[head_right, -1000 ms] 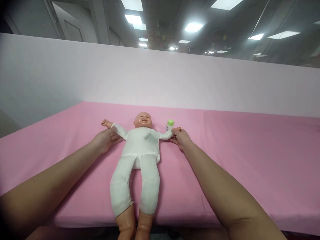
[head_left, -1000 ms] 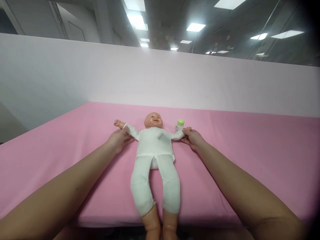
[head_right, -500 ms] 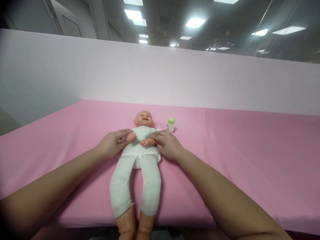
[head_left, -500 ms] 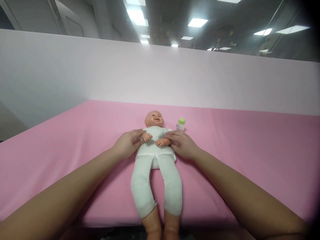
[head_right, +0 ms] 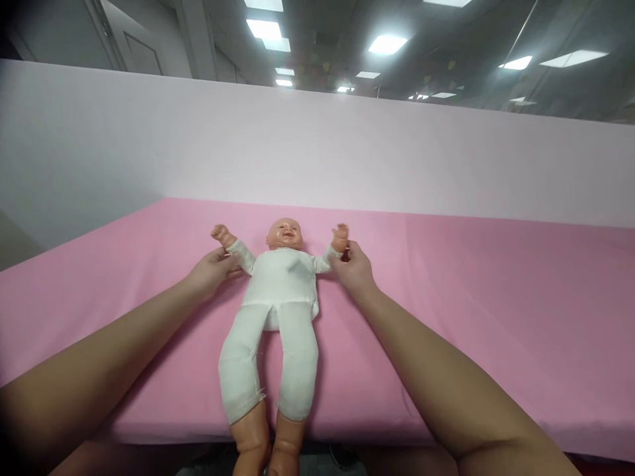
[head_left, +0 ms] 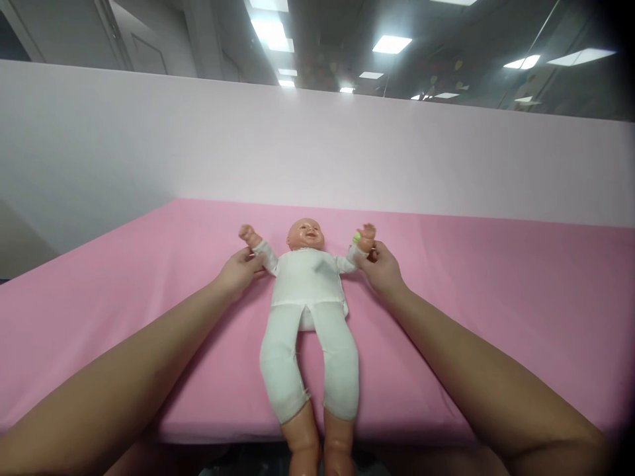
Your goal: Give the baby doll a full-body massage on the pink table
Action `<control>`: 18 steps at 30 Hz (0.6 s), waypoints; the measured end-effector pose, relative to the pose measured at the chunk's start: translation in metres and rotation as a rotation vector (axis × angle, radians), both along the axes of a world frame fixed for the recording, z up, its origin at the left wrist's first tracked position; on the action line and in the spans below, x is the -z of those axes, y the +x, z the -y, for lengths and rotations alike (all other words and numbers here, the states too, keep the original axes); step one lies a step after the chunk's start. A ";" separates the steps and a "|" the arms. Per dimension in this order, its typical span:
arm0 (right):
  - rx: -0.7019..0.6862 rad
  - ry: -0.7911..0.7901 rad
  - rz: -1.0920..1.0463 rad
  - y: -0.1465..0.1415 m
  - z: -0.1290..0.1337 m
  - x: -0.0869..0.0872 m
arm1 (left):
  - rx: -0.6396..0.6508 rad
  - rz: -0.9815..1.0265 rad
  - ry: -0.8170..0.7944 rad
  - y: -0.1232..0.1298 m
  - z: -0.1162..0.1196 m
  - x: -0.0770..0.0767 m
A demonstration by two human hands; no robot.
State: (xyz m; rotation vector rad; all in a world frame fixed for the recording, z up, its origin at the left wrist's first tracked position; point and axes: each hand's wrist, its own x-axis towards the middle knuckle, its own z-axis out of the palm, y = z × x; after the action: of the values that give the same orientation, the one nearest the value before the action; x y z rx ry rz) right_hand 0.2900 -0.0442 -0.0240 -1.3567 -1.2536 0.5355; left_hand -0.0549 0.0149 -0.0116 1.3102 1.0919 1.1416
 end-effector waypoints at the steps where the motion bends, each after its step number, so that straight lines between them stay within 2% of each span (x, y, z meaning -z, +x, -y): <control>1: 0.037 -0.035 -0.141 0.005 -0.006 0.003 | -0.036 0.102 -0.086 -0.001 -0.003 0.000; 4: 0.062 -0.221 -0.455 0.016 -0.020 0.010 | -0.108 0.221 -0.225 -0.001 -0.008 -0.001; 8: 0.059 -0.446 -0.524 0.023 -0.026 0.011 | -0.163 0.286 -0.283 0.000 -0.009 -0.002; 14: 0.072 -0.493 -0.458 0.026 -0.023 0.007 | -0.131 0.307 -0.314 -0.004 -0.009 -0.004; 18: 0.119 -0.392 -0.408 0.025 -0.019 0.006 | -0.112 0.287 -0.300 -0.005 -0.009 -0.004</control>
State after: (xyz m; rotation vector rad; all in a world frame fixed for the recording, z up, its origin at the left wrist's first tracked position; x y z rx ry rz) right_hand 0.3146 -0.0251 -0.0303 -1.5348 -0.7536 0.9555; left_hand -0.0602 0.0241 -0.0077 0.8336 1.0824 1.1555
